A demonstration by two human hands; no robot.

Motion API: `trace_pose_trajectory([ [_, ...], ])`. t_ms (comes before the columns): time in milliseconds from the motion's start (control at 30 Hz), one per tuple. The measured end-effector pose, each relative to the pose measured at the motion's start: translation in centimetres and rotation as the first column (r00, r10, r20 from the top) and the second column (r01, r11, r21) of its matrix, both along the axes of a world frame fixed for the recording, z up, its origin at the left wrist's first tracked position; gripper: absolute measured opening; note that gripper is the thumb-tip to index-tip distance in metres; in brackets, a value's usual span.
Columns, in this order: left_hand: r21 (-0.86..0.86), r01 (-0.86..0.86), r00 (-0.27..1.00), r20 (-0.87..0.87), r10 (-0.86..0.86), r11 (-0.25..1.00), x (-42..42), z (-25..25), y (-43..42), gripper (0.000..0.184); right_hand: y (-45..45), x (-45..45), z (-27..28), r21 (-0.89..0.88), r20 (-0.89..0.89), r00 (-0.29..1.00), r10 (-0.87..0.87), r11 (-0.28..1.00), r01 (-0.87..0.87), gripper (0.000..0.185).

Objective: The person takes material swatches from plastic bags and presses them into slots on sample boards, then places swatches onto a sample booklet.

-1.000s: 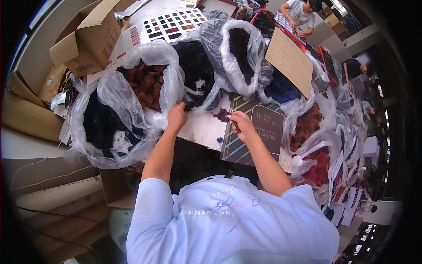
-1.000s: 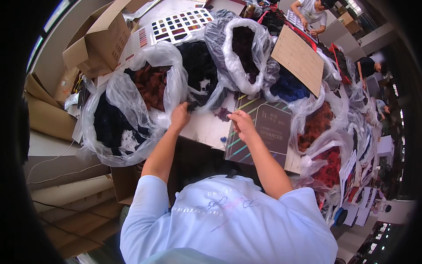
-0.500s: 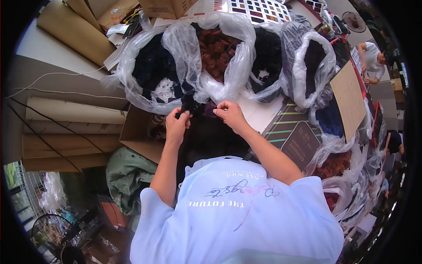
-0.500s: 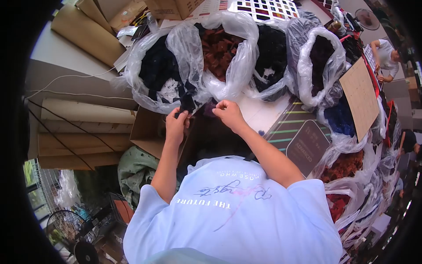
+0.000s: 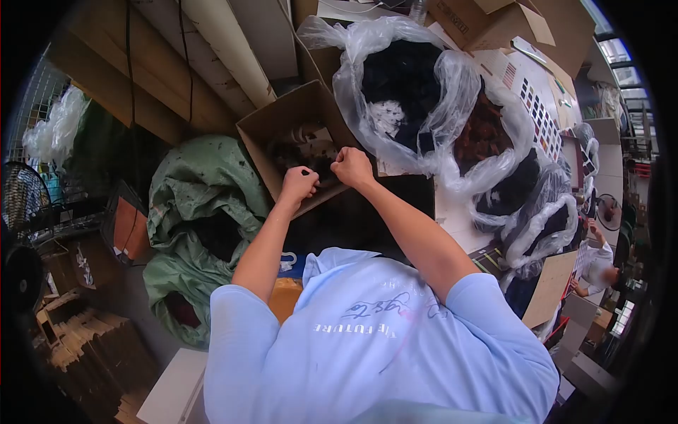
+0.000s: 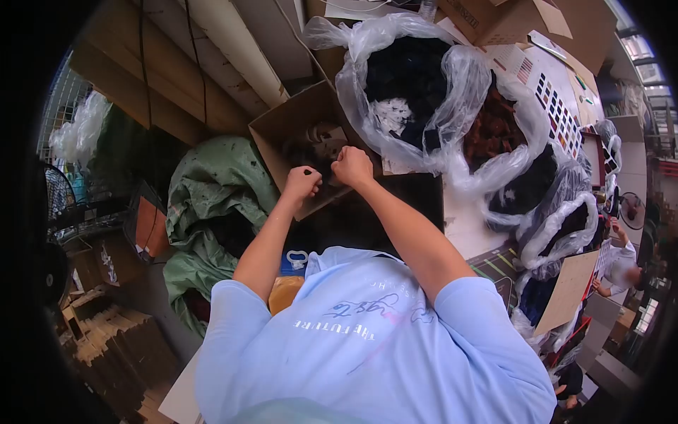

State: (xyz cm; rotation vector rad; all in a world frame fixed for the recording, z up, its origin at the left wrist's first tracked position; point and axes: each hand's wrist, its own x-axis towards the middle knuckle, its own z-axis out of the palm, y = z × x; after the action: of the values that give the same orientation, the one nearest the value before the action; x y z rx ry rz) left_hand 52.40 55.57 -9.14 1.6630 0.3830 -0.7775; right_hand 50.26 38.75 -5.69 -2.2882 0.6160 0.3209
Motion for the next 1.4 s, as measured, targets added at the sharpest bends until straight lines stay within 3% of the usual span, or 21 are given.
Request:
trace_pose_trajectory([
  [33, 0.03, 0.167, 0.986, -0.022, -0.166, 0.986, -0.1, 0.2, 0.1, 0.01, 0.4, 0.3, -0.6, -0.001, -0.037, 0.999, -0.005, 1.0, 0.005, 0.019],
  [67, -0.035, -0.041, 0.999, 0.027, 0.042, 0.999, 0.4, -0.4, 0.5, 0.01, 0.7, 0.7, -1.1, -0.005, -0.065, 0.998, 0.005, 1.0, -0.006, 0.018],
  [100, -0.038, -0.05, 0.998, 0.027, 0.051, 0.998, 1.0, -0.1, 0.8, 0.01, 0.9, 1.2, -1.3, -0.008, -0.064, 0.998, 0.015, 1.0, -0.015, 0.018],
  [167, -0.029, 0.197, 0.98, -0.032, -0.198, 0.98, 1.1, 0.5, 1.0, 0.009, 1.1, 1.1, -1.8, 0.031, -0.116, 0.992, -0.052, 0.998, 0.056, 0.018],
  [233, 0.002, 0.17, 0.986, -0.003, -0.17, 0.986, 1.9, 0.6, 1.5, 0.008, 1.2, 1.7, -2.0, 0.035, -0.09, 0.994, -0.056, 0.998, 0.059, 0.019],
  [300, -0.261, -0.287, 0.958, -0.054, 0.282, 0.922, 3.3, 0.6, 2.6, 0.008, 1.0, 2.0, -1.8, 0.022, -0.091, 0.993, -0.073, 0.997, 0.076, 0.016],
  [367, -0.203, 0.199, 0.967, -0.119, -0.226, 0.959, 2.8, 1.0, 2.5, 0.007, 1.5, 1.9, -1.6, 0.142, -0.059, 0.994, -0.095, 0.985, 0.103, 0.013],
  [433, -0.033, 0.13, 0.99, -0.047, -0.132, 0.991, 3.7, 0.7, 3.1, 0.006, 1.4, 2.7, -1.8, 0.262, -0.006, 0.995, -0.098, 0.96, 0.096, 0.011],
  [500, -0.339, -0.208, 0.972, -0.179, 0.154, 0.917, 5.1, 0.9, 4.4, 0.008, 1.1, 2.5, -1.9, 0.277, 0.104, 0.989, -0.109, 0.958, 0.076, 0.012],
  [533, -0.43, -0.189, 0.973, -0.202, 0.11, 0.883, 5.0, 1.6, 4.1, 0.007, 0.9, 2.3, -1.4, 0.273, 0.104, 0.986, -0.127, 0.957, 0.095, 0.012],
  [567, -0.435, -0.175, 0.974, -0.207, 0.091, 0.883, 4.5, 1.1, 3.7, 0.007, 0.6, 2.0, -0.9, 0.426, 0.055, 0.984, -0.167, 0.896, 0.128, 0.015],
  [600, -0.324, 0.061, 0.978, -0.171, -0.122, 0.944, 3.9, 0.2, 3.2, 0.007, 0.6, 1.9, 0.2, 0.566, 0.005, 0.982, -0.19, 0.81, 0.154, 0.017],
  [633, -0.199, 0.296, 0.933, -0.149, -0.327, 0.934, 3.8, 0.0, 2.9, 0.008, 0.3, 1.9, 1.1, 0.562, 0.013, 0.981, -0.191, 0.814, 0.151, 0.017],
  [700, -0.123, 0.213, 0.966, -0.124, -0.228, 0.969, 4.9, 0.4, 3.3, 0.008, -0.4, 1.4, 2.4, 0.572, -0.051, 0.979, -0.198, 0.797, 0.191, 0.021],
  [767, -0.498, -0.047, 0.966, -0.245, -0.089, 0.866, 4.8, 2.2, 3.6, 0.006, -1.2, 0.1, 2.4, 0.56, -0.052, 0.97, -0.237, 0.797, 0.225, 0.023],
  [833, -0.208, 0.336, 0.934, -0.056, -0.354, 0.919, 3.8, 1.7, 2.0, 0.007, -1.7, -0.1, 3.4, 0.712, -0.064, 0.968, -0.245, 0.668, 0.216, 0.02],
  [933, -0.254, 0.222, 0.957, -0.128, -0.26, 0.942, 4.6, 2.1, 1.5, 0.006, -2.2, -0.5, 4.7, 0.773, -0.076, 0.948, -0.31, 0.582, 0.252, 0.016],
  [1000, -0.556, -0.077, 0.976, -0.212, -0.051, 0.828, 3.8, 2.9, 1.3, 0.007, -2.6, -2.5, 5.1, 0.798, -0.118, 0.926, -0.359, 0.52, 0.304, 0.016],
  [1167, -0.678, -0.147, 0.917, -0.366, -0.157, 0.72, 1.4, 4.3, -1.4, 0.007, -3.3, -5.4, 6.2, 0.902, -0.205, 0.852, -0.482, 0.244, 0.355, 0.016],
  [1300, -0.692, -0.222, 0.882, -0.442, -0.16, 0.687, 0.3, 4.8, -3.0, 0.007, -3.7, -7.2, 6.8, 0.92, -0.162, 0.857, -0.489, 0.24, 0.311, 0.017],
  [1400, -0.704, -0.135, 0.873, -0.417, -0.252, 0.697, -0.6, 4.7, -3.7, 0.007, -3.7, -7.9, 7.9, 0.861, -0.128, 0.85, -0.511, 0.369, 0.351, 0.018],
])
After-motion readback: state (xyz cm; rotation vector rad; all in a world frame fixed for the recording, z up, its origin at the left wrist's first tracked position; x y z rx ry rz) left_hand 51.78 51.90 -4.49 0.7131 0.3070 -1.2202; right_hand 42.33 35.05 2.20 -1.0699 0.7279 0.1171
